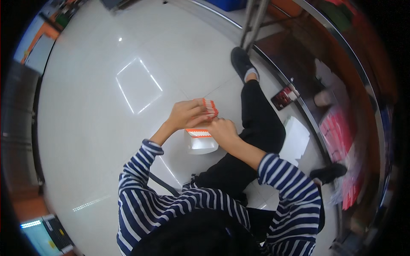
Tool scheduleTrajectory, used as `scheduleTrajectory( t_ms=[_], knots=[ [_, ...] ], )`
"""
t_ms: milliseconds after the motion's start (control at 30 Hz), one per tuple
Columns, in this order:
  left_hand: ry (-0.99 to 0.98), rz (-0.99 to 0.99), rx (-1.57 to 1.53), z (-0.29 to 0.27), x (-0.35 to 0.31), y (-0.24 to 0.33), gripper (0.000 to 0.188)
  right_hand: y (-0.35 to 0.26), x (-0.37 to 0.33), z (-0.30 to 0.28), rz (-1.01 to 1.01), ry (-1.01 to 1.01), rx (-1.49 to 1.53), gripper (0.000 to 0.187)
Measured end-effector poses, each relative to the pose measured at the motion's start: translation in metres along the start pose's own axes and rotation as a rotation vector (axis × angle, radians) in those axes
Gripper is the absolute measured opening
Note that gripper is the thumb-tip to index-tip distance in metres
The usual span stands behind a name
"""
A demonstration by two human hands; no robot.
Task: The person sits on the floor and assembles small, colorful cardboard boxes by folding the flat pieces and tucking the flaps into slots. They handle multiple boxes, stacking the finished ones on the floor.
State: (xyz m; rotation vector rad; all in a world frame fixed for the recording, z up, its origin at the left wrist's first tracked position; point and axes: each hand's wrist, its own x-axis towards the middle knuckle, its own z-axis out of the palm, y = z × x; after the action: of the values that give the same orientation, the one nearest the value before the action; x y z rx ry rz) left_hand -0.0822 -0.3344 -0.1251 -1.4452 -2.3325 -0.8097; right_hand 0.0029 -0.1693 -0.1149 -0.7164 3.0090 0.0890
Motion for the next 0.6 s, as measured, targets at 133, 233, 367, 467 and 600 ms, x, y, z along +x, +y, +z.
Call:
scheduleTrajectory(
  t_ms=[133, 233, 367, 467, 600],
  knots=[
    [0.554, -0.326, -0.094, -0.002, -0.022, 0.022, 0.037, -0.004, 0.016, -0.007, 0.165, -0.163, 0.126, 0.007],
    [0.516, -0.398, -0.100, 0.034, -0.131, 0.054, 0.043, -0.004, 0.023, -0.017, 0.216, -0.225, 0.150, 0.008],
    [-0.228, -0.506, -0.135, 0.072, -0.120, 0.108, 0.051, 0.007, 0.019, -0.034, 0.166, -0.282, 0.237, 0.017],
    [-0.291, -0.508, 0.071, 0.088, -0.106, 0.106, 0.055, 0.014, 0.010, -0.056, 0.103, -0.208, 0.340, 0.021],
    [-0.486, -0.530, 0.258, 0.084, -0.086, 0.102, 0.059, 0.007, -0.002, -0.049, 0.008, 0.372, 0.249, 0.024]
  ],
)
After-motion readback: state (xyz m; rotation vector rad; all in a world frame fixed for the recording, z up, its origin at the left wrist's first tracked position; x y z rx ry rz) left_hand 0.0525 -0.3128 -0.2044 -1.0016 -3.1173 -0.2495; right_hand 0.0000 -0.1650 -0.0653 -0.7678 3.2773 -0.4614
